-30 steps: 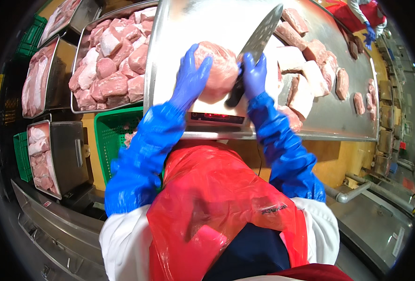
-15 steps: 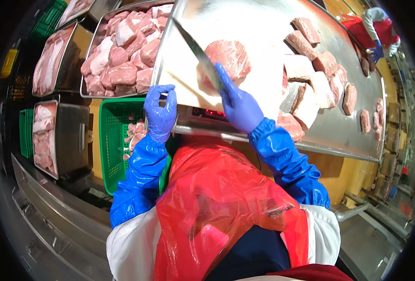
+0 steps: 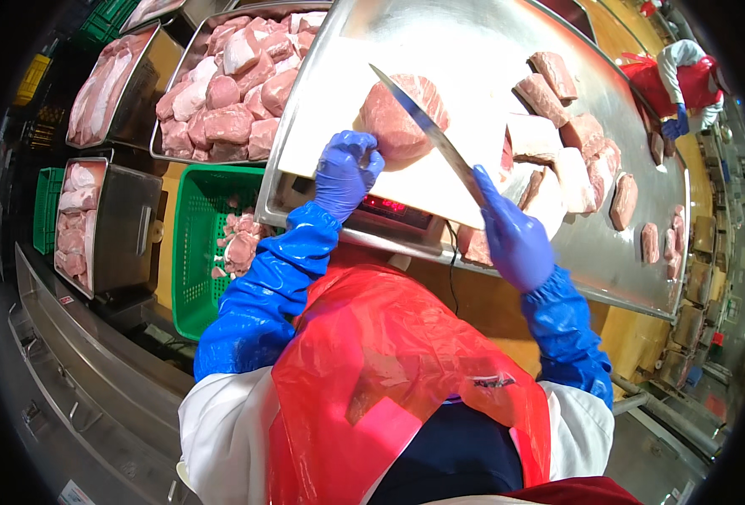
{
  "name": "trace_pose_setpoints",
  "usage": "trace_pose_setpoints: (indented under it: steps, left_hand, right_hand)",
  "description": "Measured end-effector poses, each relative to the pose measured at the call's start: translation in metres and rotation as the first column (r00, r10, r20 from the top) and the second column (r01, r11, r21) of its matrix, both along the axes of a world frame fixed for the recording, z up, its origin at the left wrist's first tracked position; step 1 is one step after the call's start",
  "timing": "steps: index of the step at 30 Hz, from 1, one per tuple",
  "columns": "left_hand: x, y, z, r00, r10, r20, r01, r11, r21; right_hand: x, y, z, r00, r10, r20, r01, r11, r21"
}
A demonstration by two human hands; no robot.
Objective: The person cuts large pieces of raw meat into smaller portions using a knife on a metal table. The cut pieces are placed into a green basket below the table.
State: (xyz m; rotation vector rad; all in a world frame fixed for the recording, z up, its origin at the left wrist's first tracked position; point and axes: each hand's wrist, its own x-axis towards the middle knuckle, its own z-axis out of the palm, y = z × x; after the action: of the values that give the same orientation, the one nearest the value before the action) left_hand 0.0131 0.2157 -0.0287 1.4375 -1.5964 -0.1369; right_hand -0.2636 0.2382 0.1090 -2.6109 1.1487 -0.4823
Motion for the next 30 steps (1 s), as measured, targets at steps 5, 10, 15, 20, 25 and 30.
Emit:
trace_pose_setpoints:
  steps: [5,10,15,20,25,30]
  left_hand:
    - [0.012,0.010,-0.004,0.997,-0.035,-0.066,0.037,0.999,0.026]
    - [0.020,0.012,-0.018,0.982,-0.131,-0.135,0.118,0.988,-0.102]
    - [0.021,0.017,0.002,0.946,-0.282,-0.162,0.253,0.951,-0.179]
    - [0.123,0.090,-0.005,0.931,0.128,-0.342,-0.069,0.982,0.179]
    - [0.166,0.130,-0.010,0.971,-0.026,-0.237,0.217,0.507,0.834]
    - [0.070,-0.016,0.027,0.232,0.100,-0.968,0.669,0.706,0.233]
  right_hand:
    - [0.074,-0.011,-0.030,0.993,-0.082,-0.088,0.094,0.986,0.137]
    - [0.014,0.028,-0.026,0.909,-0.025,-0.415,0.142,0.957,0.254]
    - [0.114,-0.031,-0.057,0.933,-0.044,-0.357,0.111,0.979,0.169]
    - [0.118,-0.056,-0.045,0.997,-0.058,0.051,0.050,0.988,0.145]
    - [0.063,-0.137,-0.066,0.461,-0.724,0.513,0.307,0.673,0.673]
    - [0.158,-0.164,-0.086,0.238,-0.658,0.714,-0.049,0.726,0.686]
